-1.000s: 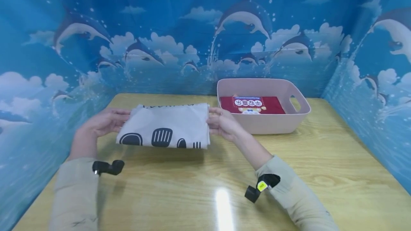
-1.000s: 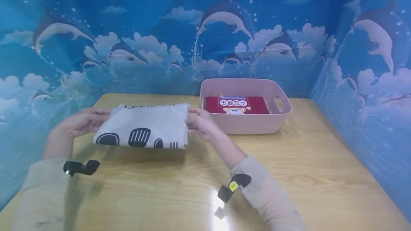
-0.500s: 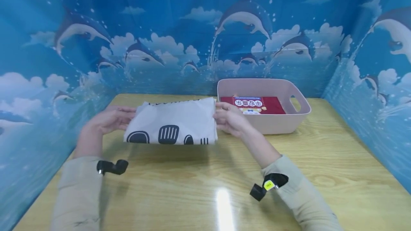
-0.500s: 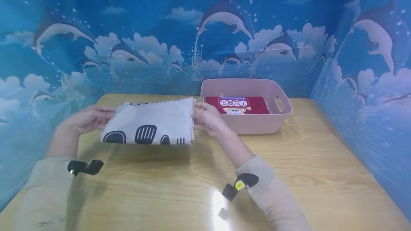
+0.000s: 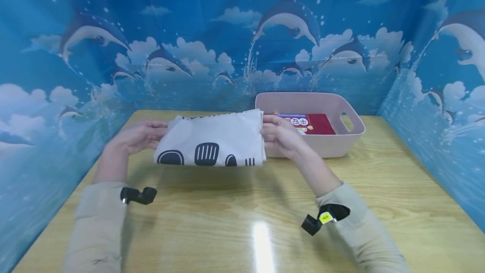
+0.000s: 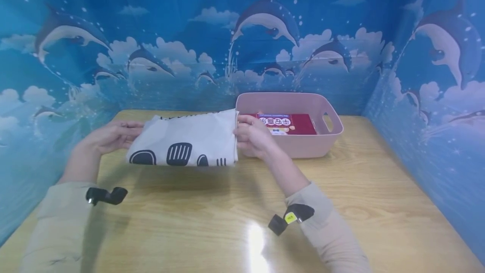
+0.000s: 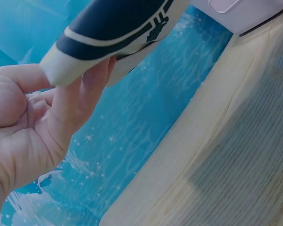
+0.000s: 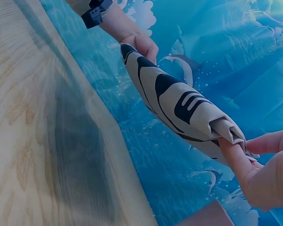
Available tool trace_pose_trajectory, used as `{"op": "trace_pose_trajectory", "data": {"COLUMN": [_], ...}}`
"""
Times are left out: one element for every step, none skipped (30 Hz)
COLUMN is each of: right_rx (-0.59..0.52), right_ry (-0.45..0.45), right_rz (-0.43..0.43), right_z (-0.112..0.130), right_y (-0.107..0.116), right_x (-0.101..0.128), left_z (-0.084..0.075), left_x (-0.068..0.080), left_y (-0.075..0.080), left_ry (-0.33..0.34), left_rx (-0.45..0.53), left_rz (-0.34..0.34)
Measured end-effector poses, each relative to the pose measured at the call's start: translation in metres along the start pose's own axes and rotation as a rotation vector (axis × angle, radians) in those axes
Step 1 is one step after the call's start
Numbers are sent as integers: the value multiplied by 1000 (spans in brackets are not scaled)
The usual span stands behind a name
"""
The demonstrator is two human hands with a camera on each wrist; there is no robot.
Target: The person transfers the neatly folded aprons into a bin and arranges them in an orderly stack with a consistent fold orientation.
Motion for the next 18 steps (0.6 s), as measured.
{"op": "trace_pose_trajectory", "data": {"right_rx": [5, 12, 18, 28, 34, 39, 39, 40, 37, 31, 20, 10, 0, -7, -14, -20, -22, -22], "right_ry": [3, 4, 4, 4, 4, 2, 3, 5, 7, 9, 9, 9, 10, 10, 10, 9, 9, 8], "right_rz": [-1, -2, -5, -8, -10, -17, -20, -19, -20, -22, -21, -20, -18, -17, -18, -20, -21, -25], "right_z": [1, 2, 4, 5, 7, 8, 9, 10, 11, 12, 13, 13, 13, 13, 13, 13, 13, 13], "right_y": [1, 3, 4, 6, 8, 10, 11, 13, 14, 16, 17, 18, 19, 20, 21, 23, 24, 25], "right_x": [1, 2, 3, 4, 4, 6, 6, 7, 8, 8, 9, 9, 9, 9, 9, 9, 10, 10], "left_z": [0, 0, 0, -1, -1, -2, -2, -3, -4, -5, -6, -6, -7, -8, -8, -8, -9, -9], "left_x": [-1, -2, -3, -5, -6, -7, -8, -10, -11, -12, -14, -15, -16, -17, -18, -19, -20, -21], "left_y": [-1, -3, -4, -6, -8, -10, -11, -13, -14, -16, -17, -18, -20, -21, -22, -23, -24, -25], "left_ry": [6, 12, 17, 21, 24, 27, 27, 24, 23, 22, 23, 23, 21, 22, 24, 23, 21, 19], "left_rx": [0, -6, -7, -10, -12, -13, -15, -17, -15, -16, -16, -15, -17, -17, -16, -16, -16, -16], "left_rz": [-1, 0, 2, 7, 11, 16, 21, 28, 30, 34, 34, 35, 38, 37, 35, 36, 37, 36]}}
Point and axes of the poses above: each hand's wrist, its own x-axis away from the middle knuckle, its own y-axis out of the back of the hand, z = x × y, the point moved 9 cm from there along -x, towards the middle knuckle, and after that the axes turned 1 degree about x, right-handed, at the moved point
